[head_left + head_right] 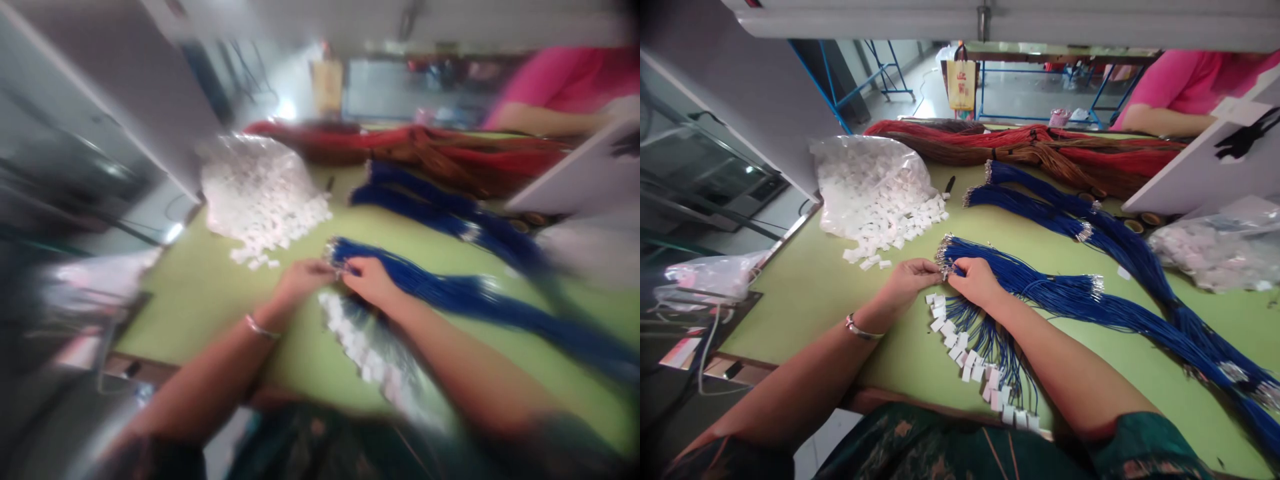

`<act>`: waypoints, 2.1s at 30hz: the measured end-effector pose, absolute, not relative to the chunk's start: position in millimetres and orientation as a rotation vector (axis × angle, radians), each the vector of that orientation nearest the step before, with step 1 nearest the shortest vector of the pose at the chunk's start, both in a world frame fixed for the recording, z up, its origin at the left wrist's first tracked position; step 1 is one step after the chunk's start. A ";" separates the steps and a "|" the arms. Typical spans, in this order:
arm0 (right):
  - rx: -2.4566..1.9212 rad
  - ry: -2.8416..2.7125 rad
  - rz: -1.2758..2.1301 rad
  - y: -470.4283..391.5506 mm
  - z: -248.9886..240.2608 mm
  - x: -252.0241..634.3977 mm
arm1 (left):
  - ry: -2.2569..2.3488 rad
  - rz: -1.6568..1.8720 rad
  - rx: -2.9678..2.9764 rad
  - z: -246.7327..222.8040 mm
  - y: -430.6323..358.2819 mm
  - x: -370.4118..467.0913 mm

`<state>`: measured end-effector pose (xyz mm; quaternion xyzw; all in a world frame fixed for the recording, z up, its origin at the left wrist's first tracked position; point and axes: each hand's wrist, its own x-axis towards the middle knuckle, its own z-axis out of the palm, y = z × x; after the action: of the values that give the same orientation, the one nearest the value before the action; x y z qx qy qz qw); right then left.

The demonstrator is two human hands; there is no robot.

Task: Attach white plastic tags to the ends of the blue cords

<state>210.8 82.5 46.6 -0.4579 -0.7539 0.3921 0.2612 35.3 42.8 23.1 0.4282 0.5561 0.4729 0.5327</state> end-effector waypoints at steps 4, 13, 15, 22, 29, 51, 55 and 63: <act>-1.213 -1.906 1.122 83.5 50.4 210.5 | 1.327 1.010 1.242 29.1 39.9 34.2; -1.193 -1.772 1.248 82.5 51.0 209.2 | 1.531 0.927 1.712 75.2 34.8 -11.9; -1.202 -1.789 1.212 82.1 50.0 208.9 | 1.858 0.981 1.658 69.3 38.7 -30.5; -1.201 -1.833 1.237 81.5 53.6 210.7 | 2.065 0.722 1.789 55.1 47.1 -43.3; -1.166 -1.804 1.262 79.3 57.2 208.7 | 1.583 0.984 1.345 56.5 46.4 -3.5; -1.152 -1.907 1.014 72.5 47.3 207.6 | 1.006 1.112 0.632 41.8 44.5 34.0; -1.161 -1.978 0.990 71.9 48.0 207.9 | 1.056 1.121 0.621 42.2 44.3 35.4; -1.247 -2.062 0.880 73.7 44.3 207.4 | 1.308 1.088 0.892 36.6 45.3 34.4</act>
<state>207.4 73.7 44.3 -0.4659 -0.7707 0.3288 0.2843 34.4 45.3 36.6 0.3807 0.5579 0.4640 0.5732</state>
